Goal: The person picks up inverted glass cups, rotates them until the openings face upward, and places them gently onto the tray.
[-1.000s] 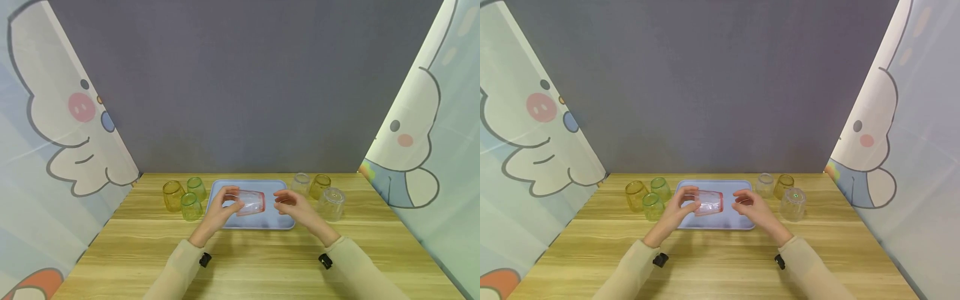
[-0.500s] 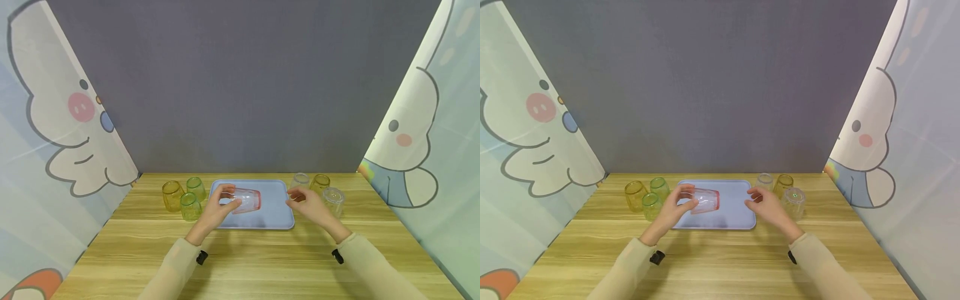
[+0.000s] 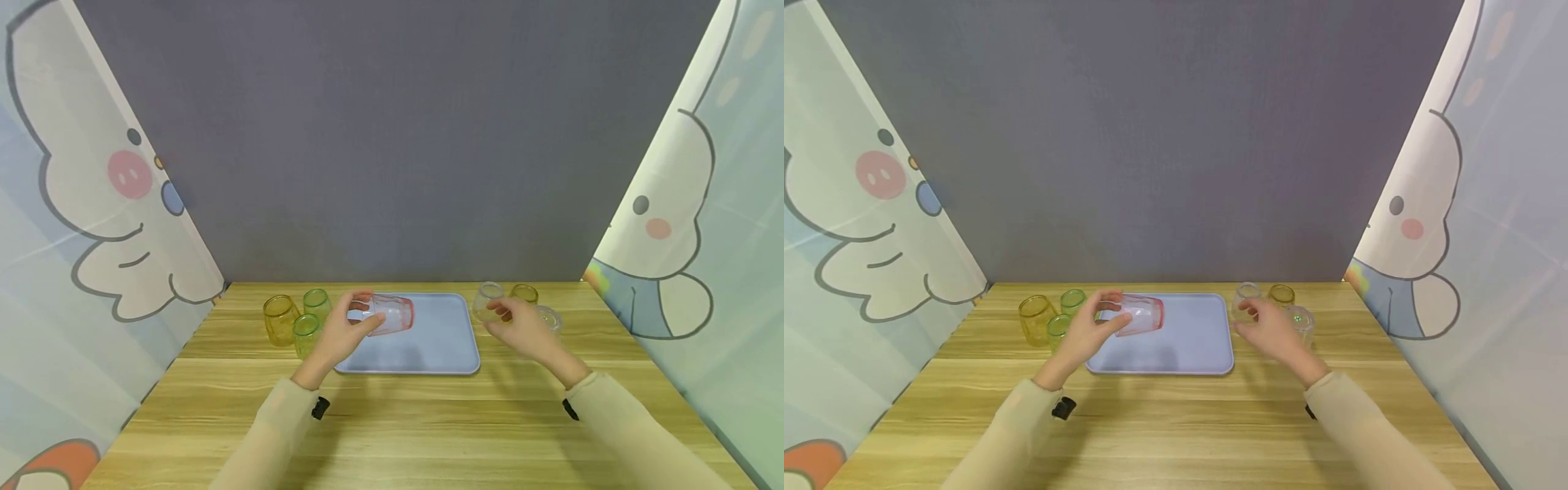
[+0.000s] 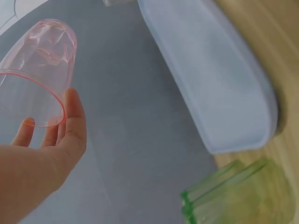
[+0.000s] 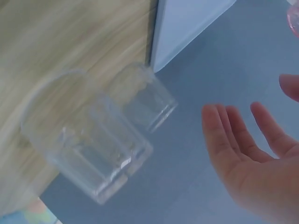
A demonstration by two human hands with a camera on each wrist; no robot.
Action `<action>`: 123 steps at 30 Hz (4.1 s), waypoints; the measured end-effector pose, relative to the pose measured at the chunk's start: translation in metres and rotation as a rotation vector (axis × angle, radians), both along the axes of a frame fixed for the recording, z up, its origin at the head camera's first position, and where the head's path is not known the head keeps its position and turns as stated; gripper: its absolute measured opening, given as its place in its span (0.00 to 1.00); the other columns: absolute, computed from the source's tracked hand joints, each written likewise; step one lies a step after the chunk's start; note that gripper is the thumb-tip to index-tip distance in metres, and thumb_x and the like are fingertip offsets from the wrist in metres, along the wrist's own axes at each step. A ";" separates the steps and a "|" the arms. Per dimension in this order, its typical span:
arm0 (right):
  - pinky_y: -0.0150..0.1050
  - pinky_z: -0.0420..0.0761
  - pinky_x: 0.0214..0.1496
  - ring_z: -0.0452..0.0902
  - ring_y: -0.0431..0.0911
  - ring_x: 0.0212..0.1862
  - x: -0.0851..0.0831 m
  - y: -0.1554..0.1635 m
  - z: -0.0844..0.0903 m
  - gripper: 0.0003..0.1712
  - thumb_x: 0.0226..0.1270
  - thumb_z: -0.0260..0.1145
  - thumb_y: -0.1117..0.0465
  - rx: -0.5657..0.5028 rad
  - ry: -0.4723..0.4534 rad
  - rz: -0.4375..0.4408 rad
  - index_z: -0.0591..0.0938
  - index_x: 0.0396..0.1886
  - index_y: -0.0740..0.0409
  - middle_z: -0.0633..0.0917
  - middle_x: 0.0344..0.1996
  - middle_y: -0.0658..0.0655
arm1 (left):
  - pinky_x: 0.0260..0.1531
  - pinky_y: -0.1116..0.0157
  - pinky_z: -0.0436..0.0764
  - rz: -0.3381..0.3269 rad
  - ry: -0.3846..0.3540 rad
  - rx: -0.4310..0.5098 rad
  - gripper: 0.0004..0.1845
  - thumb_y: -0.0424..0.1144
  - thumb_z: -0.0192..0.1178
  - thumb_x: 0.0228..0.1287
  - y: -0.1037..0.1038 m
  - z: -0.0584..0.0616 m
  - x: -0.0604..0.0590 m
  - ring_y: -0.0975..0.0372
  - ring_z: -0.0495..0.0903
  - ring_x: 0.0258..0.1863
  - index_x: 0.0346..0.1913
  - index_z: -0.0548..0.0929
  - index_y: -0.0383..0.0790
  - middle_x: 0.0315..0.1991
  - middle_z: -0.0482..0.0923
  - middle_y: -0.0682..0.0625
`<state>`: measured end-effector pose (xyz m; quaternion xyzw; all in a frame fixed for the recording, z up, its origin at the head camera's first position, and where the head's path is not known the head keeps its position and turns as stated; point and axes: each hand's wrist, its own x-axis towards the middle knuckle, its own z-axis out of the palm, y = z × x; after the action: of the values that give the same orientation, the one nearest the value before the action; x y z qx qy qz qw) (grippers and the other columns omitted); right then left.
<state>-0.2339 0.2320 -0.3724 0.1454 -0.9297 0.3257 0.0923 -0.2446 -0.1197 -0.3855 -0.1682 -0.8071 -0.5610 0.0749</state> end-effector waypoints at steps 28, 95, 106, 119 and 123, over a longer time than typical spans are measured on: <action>0.63 0.79 0.50 0.80 0.66 0.49 -0.012 0.037 0.013 0.26 0.63 0.68 0.54 0.337 0.052 -0.070 0.82 0.54 0.69 0.83 0.49 0.71 | 0.49 0.53 0.79 0.073 0.112 -0.135 0.32 0.47 0.70 0.65 -0.029 0.044 -0.015 0.52 0.70 0.57 0.68 0.72 0.41 0.59 0.69 0.38; 0.64 0.78 0.48 0.78 0.72 0.49 -0.037 0.073 0.000 0.24 0.57 0.68 0.55 0.538 -0.001 -0.046 0.84 0.49 0.67 0.83 0.43 0.67 | 0.55 0.37 0.71 0.102 0.085 -0.566 0.31 0.53 0.63 0.65 -0.018 0.063 -0.061 0.44 0.61 0.70 0.67 0.72 0.45 0.68 0.65 0.41; 0.65 0.76 0.50 0.76 0.73 0.48 -0.038 0.074 -0.004 0.25 0.57 0.68 0.54 0.545 0.006 -0.045 0.84 0.49 0.67 0.81 0.42 0.68 | 0.47 0.40 0.75 0.116 0.082 -0.658 0.31 0.53 0.61 0.65 -0.013 0.057 -0.067 0.45 0.62 0.68 0.67 0.72 0.46 0.68 0.64 0.43; 0.66 0.75 0.51 0.76 0.73 0.48 -0.038 0.075 -0.003 0.25 0.58 0.67 0.55 0.539 0.002 -0.032 0.83 0.50 0.69 0.82 0.43 0.68 | 0.52 0.42 0.76 0.125 0.115 -0.842 0.30 0.51 0.59 0.67 -0.014 0.044 -0.083 0.43 0.65 0.63 0.68 0.72 0.40 0.65 0.65 0.38; 0.66 0.74 0.54 0.76 0.73 0.49 -0.038 0.073 -0.003 0.24 0.59 0.67 0.56 0.540 0.003 -0.024 0.83 0.50 0.70 0.82 0.44 0.68 | 0.52 0.43 0.77 0.120 0.163 -0.926 0.31 0.50 0.60 0.67 -0.013 0.038 -0.086 0.43 0.68 0.61 0.68 0.71 0.36 0.62 0.67 0.37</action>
<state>-0.2716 0.3051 -0.3751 0.1541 -0.9844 0.0645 0.0553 -0.3309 -0.1331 -0.3472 -0.1806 -0.9721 -0.1219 0.0873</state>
